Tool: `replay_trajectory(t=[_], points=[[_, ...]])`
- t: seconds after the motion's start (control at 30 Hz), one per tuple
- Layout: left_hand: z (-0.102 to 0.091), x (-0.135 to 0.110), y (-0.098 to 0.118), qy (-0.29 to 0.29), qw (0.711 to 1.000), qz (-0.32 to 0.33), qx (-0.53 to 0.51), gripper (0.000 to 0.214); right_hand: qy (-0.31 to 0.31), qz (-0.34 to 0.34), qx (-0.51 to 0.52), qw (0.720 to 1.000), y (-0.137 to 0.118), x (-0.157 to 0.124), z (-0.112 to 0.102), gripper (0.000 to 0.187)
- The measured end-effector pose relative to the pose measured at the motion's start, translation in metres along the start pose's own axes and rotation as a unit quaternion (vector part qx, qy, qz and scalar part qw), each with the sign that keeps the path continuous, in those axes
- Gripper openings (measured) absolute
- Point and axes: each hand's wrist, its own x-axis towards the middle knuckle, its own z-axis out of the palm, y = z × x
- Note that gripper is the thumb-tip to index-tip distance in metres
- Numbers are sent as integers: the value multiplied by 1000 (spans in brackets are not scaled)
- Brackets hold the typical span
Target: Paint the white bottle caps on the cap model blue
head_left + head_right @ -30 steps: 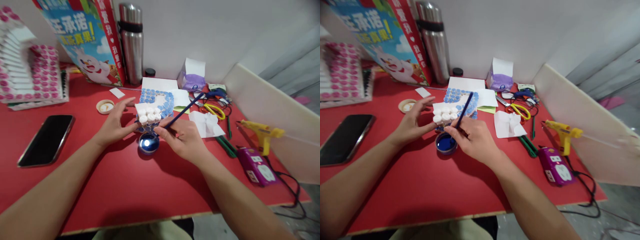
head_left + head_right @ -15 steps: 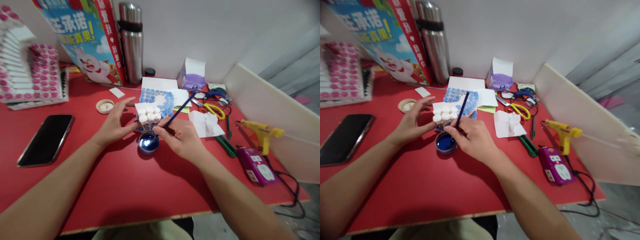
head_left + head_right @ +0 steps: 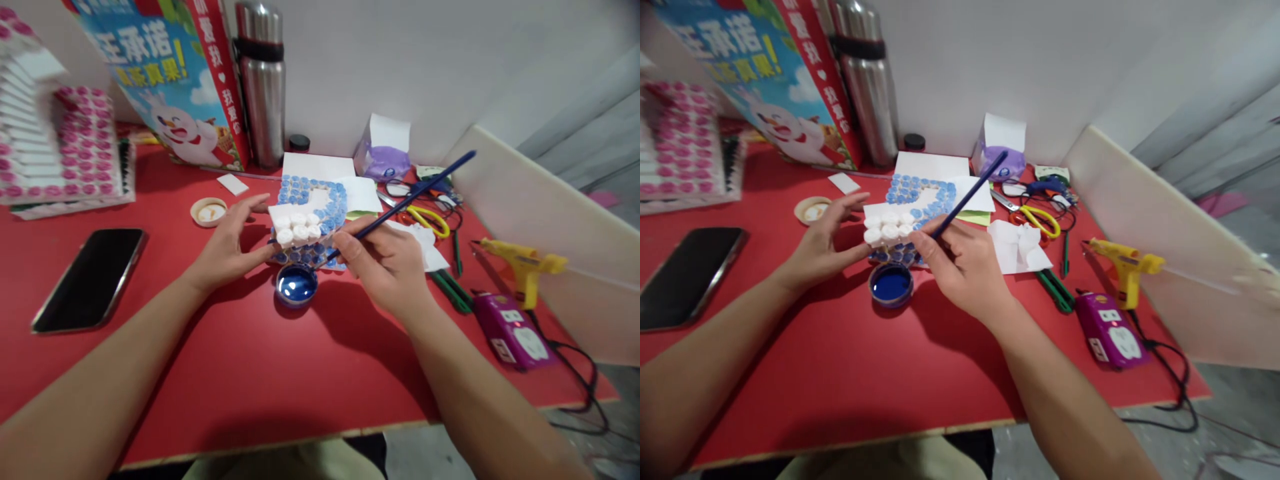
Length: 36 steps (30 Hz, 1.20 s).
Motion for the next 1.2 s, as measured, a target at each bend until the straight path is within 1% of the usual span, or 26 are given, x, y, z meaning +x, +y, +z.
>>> replay_trajectory(t=[0.13,0.37,0.53,0.63,0.73,0.83,0.93,1.03,1.1,1.2], points=[[0,1,-1,0,1000,1,-1,88,-11,-32,-14,999,2,1,-1,27],[-1,0,-1,-4,1000,5,-2,87,-4,-76,-50,996,0,1,-4,23],[-1,0,-1,-6,1000,3,-6,87,10,-71,-44,996,-1,0,-3,19],[0,0,-2,-5,1000,3,-6,87,-2,-68,-24,997,-2,1,-1,20],[0,0,-3,-2,1000,6,-5,88,-13,-64,-32,997,-1,2,-1,22],[0,0,-3,-4,1000,6,-3,88,-1,-53,-40,998,-1,2,-6,26],[0,0,-3,-6,1000,4,-2,88,24,-17,-3,1000,-1,3,-10,34],[-1,0,-2,-10,1000,-3,-5,88,75,45,67,994,-3,12,-14,40],[-1,0,-2,-12,1000,-4,-8,88,97,70,81,989,-6,26,-16,46],[-2,-1,-4,-11,1000,-1,-10,87,119,42,86,988,-10,55,-20,52]])
